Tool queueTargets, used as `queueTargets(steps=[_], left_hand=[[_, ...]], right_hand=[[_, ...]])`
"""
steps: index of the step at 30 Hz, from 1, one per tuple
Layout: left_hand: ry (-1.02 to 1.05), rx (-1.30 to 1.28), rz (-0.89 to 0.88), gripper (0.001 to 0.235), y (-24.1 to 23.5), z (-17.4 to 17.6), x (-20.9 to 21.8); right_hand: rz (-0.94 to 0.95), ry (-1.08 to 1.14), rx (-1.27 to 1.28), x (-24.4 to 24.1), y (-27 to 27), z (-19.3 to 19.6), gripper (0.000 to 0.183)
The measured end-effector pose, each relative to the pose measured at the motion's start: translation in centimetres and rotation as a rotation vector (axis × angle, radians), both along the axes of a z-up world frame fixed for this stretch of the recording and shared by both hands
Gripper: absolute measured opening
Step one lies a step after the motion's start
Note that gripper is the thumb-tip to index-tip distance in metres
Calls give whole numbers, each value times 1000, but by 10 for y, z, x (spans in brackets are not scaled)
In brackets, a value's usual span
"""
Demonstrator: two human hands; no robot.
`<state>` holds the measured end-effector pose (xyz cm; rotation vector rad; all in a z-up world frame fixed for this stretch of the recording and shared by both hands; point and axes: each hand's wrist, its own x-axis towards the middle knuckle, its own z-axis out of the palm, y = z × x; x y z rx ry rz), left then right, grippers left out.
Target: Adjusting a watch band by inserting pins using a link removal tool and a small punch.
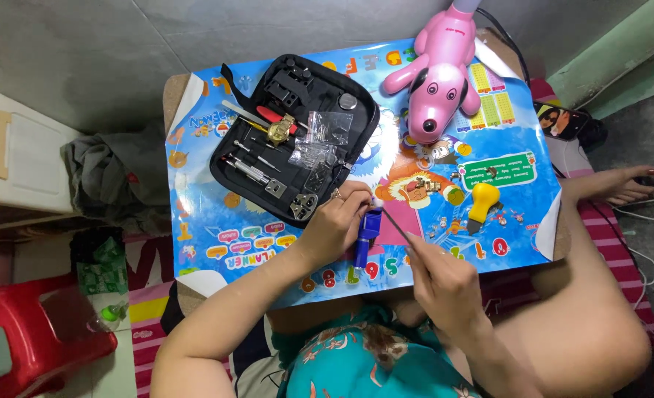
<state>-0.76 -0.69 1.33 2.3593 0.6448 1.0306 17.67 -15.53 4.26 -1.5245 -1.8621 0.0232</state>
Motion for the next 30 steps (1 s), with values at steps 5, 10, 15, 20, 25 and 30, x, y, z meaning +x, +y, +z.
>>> queueTargets(steps=[5, 10, 15, 20, 25, 30], left_hand=[[5, 12, -9, 8, 1, -1, 1], [-7, 13, -22, 6, 0, 4, 1], [-13, 0, -20, 8, 0, 1, 2], [-3, 13, -9, 8, 2, -5, 1], [-1, -13, -26, 4, 4, -4, 3], [-24, -31, -33, 7, 5, -8, 3]], right_hand=[[-63, 51, 184, -8, -16, 15, 24], [-20, 39, 65, -9, -6, 20, 27], [-57, 2, 106, -6, -9, 2, 31], [-96, 44, 169, -10, -15, 11, 22], [-27, 55, 67, -12, -5, 7, 28], [-64, 91, 140, -14, 0, -1, 26]])
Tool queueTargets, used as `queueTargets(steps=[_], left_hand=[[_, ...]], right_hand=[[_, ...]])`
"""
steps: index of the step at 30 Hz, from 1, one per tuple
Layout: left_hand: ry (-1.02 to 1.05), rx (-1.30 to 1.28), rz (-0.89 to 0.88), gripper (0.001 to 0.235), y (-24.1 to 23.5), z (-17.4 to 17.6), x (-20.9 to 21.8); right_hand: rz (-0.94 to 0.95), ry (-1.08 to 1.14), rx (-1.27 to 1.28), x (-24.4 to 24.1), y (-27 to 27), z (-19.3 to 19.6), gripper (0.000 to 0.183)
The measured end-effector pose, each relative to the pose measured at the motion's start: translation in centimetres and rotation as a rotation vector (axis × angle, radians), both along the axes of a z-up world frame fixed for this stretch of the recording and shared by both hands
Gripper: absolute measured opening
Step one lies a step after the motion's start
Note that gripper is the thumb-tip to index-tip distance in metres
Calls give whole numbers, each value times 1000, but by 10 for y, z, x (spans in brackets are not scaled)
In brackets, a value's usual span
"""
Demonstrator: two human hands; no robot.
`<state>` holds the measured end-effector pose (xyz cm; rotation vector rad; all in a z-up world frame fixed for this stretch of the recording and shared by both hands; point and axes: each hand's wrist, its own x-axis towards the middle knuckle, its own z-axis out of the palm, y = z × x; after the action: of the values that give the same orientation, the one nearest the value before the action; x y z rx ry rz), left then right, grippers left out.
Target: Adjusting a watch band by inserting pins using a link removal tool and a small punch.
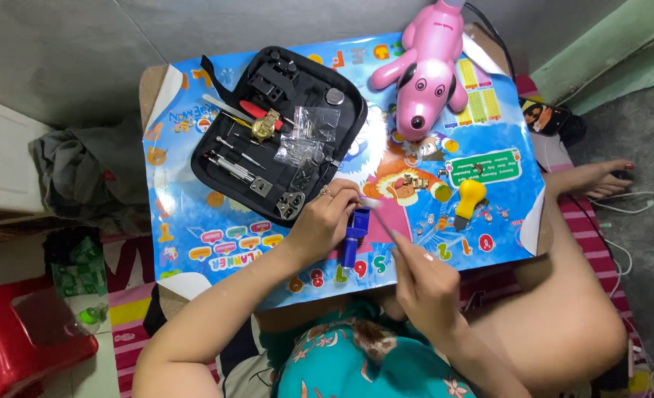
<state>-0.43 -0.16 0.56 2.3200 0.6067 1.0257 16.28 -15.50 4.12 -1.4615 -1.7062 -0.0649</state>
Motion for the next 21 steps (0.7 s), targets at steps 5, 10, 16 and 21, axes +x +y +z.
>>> queueTargets(steps=[5, 10, 16, 21], left_hand=[[-84, -52, -37, 5, 5, 5, 0], [-210, -109, 109, 7, 11, -13, 4], [-244, -139, 102, 8, 11, -14, 3], [-218, -125, 82, 6, 9, -13, 3]], right_hand=[[-44, 47, -44, 11, 9, -23, 28], [-218, -141, -50, 14, 51, -31, 16], [-153, -137, -60, 11, 71, -14, 17], [108, 84, 31, -3, 92, 4, 27]])
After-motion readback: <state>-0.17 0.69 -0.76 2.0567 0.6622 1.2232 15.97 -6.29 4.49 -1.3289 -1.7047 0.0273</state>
